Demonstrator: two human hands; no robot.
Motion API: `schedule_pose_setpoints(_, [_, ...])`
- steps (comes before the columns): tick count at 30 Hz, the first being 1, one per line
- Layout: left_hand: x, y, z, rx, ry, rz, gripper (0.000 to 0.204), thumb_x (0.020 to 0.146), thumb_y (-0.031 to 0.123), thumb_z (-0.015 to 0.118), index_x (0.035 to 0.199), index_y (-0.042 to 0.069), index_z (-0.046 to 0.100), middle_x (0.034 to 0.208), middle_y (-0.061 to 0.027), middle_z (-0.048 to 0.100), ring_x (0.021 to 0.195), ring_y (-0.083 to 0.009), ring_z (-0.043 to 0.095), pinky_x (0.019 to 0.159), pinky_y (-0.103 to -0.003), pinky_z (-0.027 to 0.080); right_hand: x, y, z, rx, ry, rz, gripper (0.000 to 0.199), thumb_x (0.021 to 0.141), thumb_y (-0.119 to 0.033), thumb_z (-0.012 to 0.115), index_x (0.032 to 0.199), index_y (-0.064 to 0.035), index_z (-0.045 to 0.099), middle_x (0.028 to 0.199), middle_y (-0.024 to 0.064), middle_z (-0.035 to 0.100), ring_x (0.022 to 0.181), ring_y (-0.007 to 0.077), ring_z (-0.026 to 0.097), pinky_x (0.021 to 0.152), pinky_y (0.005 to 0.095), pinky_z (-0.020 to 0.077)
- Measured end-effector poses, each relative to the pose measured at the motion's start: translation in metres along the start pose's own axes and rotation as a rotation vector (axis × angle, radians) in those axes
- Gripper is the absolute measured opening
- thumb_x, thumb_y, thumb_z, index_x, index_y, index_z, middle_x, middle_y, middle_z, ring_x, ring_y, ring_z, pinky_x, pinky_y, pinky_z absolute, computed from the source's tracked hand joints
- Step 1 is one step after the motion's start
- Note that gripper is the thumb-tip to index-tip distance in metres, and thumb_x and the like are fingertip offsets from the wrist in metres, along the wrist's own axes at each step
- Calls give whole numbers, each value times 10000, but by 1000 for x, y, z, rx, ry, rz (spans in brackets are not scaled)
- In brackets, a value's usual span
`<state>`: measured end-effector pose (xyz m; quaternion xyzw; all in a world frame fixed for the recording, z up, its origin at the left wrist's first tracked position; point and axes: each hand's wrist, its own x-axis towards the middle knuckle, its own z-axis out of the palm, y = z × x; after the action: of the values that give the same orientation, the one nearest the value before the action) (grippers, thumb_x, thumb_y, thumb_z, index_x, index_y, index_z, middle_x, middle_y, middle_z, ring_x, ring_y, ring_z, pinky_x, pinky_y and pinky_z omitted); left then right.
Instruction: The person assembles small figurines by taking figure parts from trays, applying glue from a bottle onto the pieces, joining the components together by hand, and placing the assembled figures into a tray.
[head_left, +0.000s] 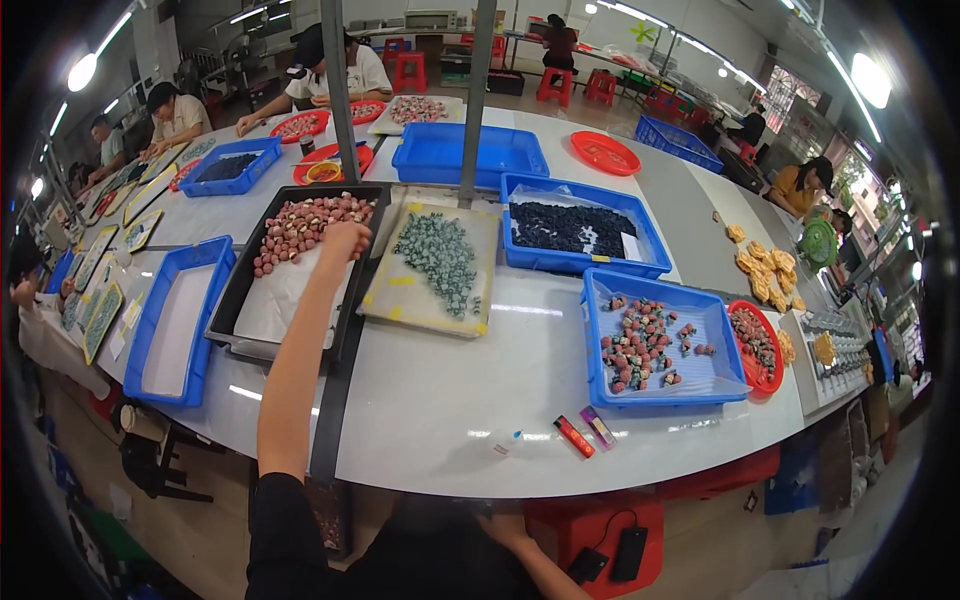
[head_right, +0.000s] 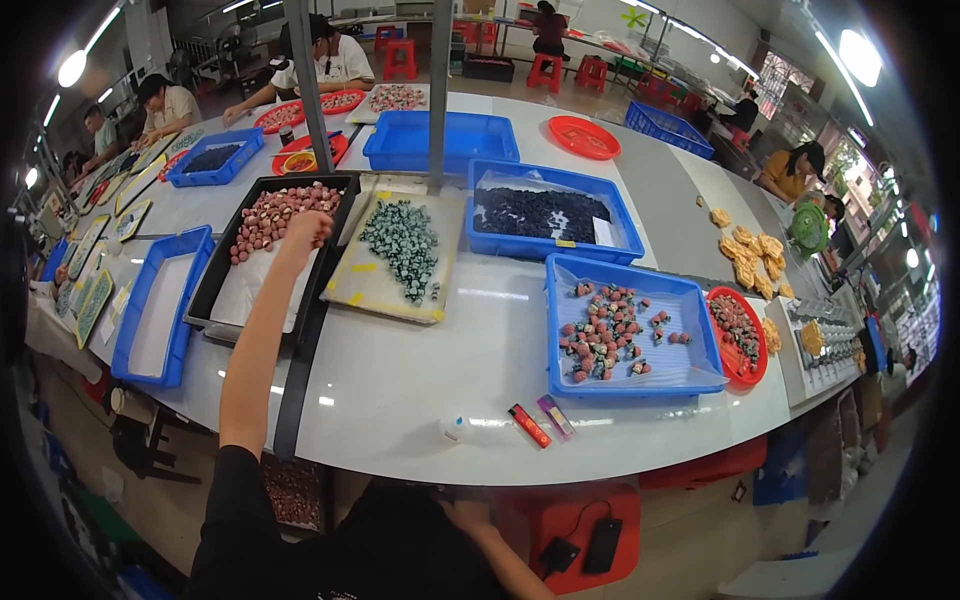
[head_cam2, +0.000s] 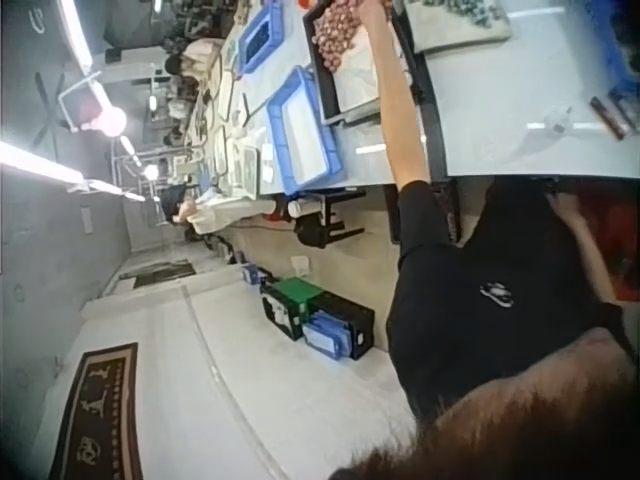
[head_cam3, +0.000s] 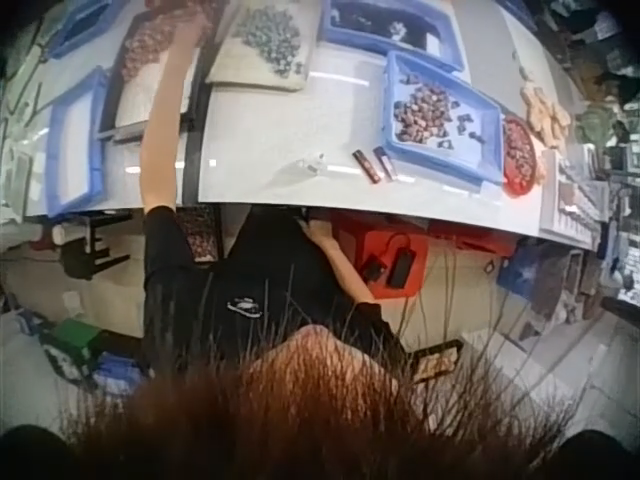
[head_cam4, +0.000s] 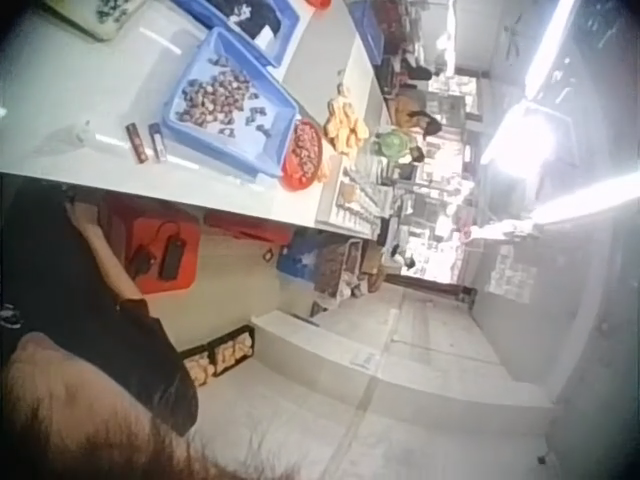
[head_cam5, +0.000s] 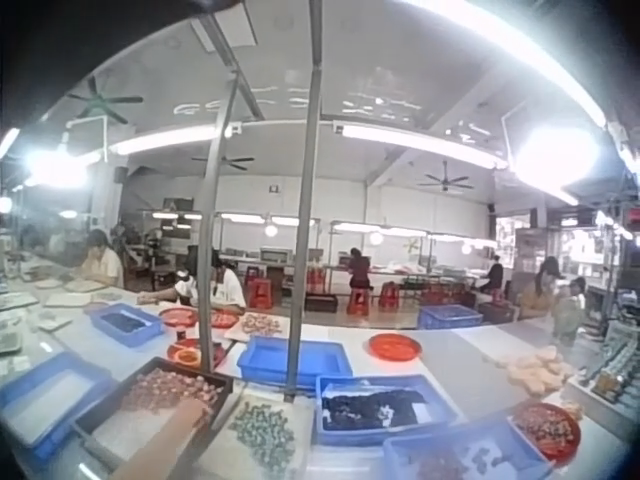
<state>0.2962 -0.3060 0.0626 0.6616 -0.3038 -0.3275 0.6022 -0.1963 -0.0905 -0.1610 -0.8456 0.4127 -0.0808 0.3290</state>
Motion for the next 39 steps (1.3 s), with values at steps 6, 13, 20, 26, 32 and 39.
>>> schedule_pose_setpoints(6, [-22, -23, 62, 814, -63, 598, 135, 757, 64, 565, 870, 50, 637, 849, -136, 641, 851, -321, 616, 732, -426, 485, -17, 0, 9, -50, 78, 98, 462, 808, -342, 652, 1117, -14, 555, 1159, 230, 537, 1079, 412, 501, 932, 478, 399])
schedule_pose_setpoints(13, [-23, -36, 77, 927, -105, 635, 121, 730, 30, 641, 840, 29, 591, 865, -157, 620, 878, -357, 590, 760, -447, 470, -28, 17, 12, 64, 158, 86, 562, 831, -338, 633, 1230, 21, 465, 1232, 266, 477, 1137, 432, 459, 961, 475, 387])
schedule_pose_setpoints(20, [-23, -36, 72, 957, -65, 608, 119, 744, 48, 647, 813, 16, 555, 799, -156, 610, 837, -365, 590, 713, -462, 455, -35, 3, 0, 111, 45, 247, 613, 848, -327, 618, 1270, 64, 406, 1262, 298, 441, 1158, 458, 436, 988, 477, 366])
schedule_pose_setpoints(26, [-70, -6, 69, 868, -24, 709, 68, 738, 26, 593, 795, 9, 560, 792, -147, 611, 801, -337, 596, 697, -411, 470, -53, 19, 9, 109, 284, 124, 542, 854, -304, 612, 1232, 50, 454, 1203, 297, 493, 1111, 429, 496, 945, 452, 409])
schedule_pose_setpoints(32, [-234, 38, 52, 822, -383, 631, 89, 747, 35, 614, 833, 19, 599, 776, -95, 592, 705, -221, 589, 605, -298, 450, -66, -53, -85, 298, 542, 34, 134, 803, -71, 632, 898, 22, 621, 810, 170, 619, 746, 316, 615, 653, 357, 485])
schedule_pose_setpoints(39, [-355, -16, 53, 915, -437, 456, 140, 788, 46, 603, 927, 38, 588, 897, -108, 566, 715, -300, 597, 647, -374, 484, -16, -120, -164, 115, 831, -208, 500, 673, -94, 765, 1104, 17, 536, 1033, 163, 522, 951, 311, 516, 825, 371, 432])
